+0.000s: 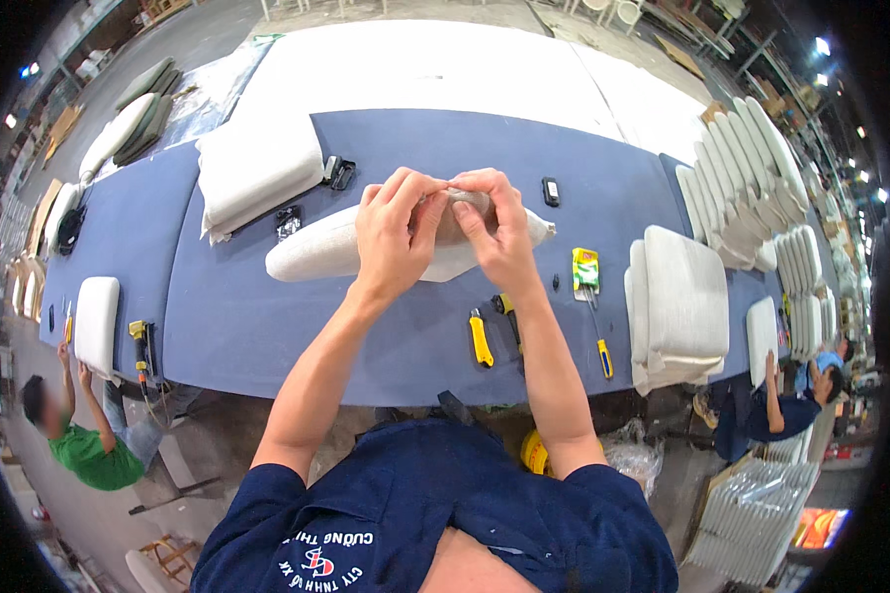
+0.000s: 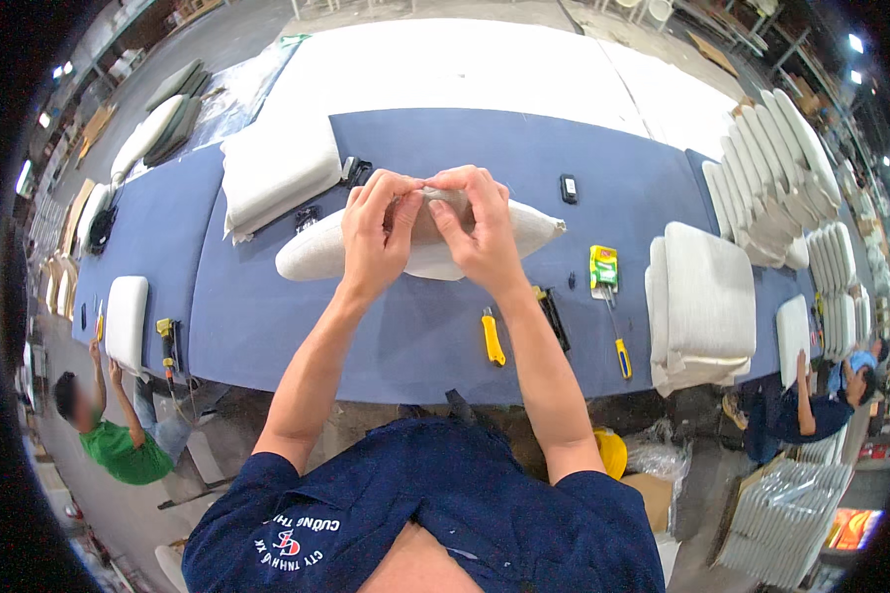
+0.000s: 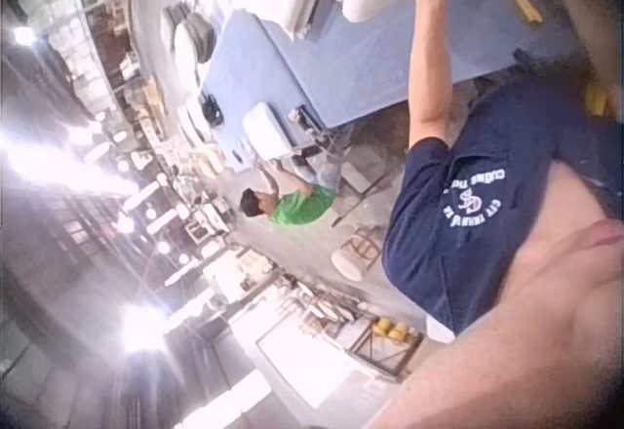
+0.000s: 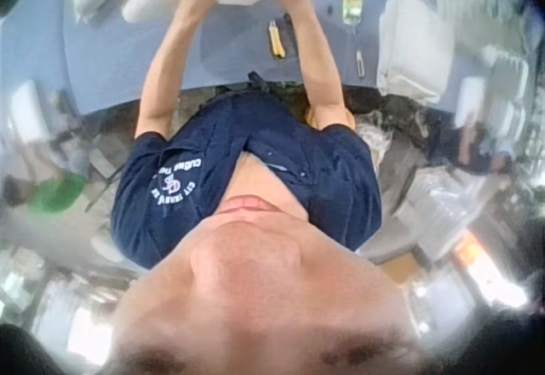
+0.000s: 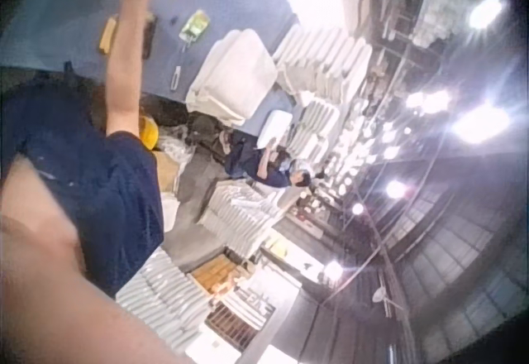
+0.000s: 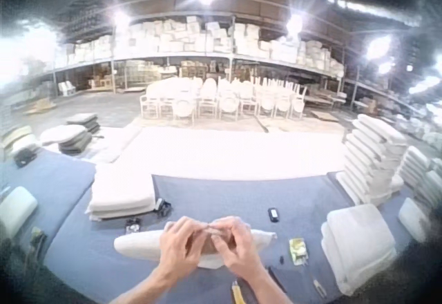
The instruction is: The person staples fabric onto foam cushions using a pneumatic staple gun, trims excess fabric with a utility knife, and stacks finished cushions. The person also handles cylindrical foam pieces, wrapping them in fabric and stapling them closed.
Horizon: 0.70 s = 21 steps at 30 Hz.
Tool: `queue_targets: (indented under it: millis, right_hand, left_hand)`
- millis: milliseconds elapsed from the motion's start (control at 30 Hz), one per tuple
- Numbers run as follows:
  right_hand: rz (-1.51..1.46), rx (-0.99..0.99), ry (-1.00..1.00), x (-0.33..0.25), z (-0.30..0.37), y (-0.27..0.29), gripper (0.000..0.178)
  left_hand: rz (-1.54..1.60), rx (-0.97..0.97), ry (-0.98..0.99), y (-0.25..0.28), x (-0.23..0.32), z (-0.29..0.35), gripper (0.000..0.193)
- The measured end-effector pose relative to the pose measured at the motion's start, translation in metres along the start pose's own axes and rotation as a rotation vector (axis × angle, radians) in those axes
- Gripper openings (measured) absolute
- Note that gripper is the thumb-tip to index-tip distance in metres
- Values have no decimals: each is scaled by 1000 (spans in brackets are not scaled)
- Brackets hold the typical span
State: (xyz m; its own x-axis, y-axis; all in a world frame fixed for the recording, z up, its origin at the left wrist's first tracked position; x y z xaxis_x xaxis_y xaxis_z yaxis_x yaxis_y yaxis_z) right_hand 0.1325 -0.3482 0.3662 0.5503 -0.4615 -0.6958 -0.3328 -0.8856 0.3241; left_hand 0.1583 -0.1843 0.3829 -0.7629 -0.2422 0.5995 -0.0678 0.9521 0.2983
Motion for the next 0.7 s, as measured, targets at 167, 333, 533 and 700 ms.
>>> queue_targets:
  millis: [167,333,533,700]
  right_hand:
    - [173,71,32,2,-31,-18,4]
    - [-475,147,-211,18,-61,-40,9]
    - [-445,-16,-3,40,-89,-43,29]
    - [-501,-190,-97,33,-101,-42,36]
  left_hand:
    - [-53,116,94,-2,-12,-9,7]
    - [-26,25,273,11,2,-37,23]
    - [-191,114,264,9,-20,-45,23]
    - [-234,277,190,3,-30,-43,18]
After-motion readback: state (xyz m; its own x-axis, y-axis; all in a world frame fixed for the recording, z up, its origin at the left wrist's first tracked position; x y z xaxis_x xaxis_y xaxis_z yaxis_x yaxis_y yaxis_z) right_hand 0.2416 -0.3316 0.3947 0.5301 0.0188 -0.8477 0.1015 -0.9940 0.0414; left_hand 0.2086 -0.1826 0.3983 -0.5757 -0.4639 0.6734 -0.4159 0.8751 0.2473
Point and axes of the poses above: each hand's wrist, its own z-axis away from the middle knuckle, its own y-axis out of the back of the hand, x = y × z, the point moved 1 cm from there along -z, towards the middle knuckle, and after that the axes turned 7 degrees about z, right-handed, at the moved point
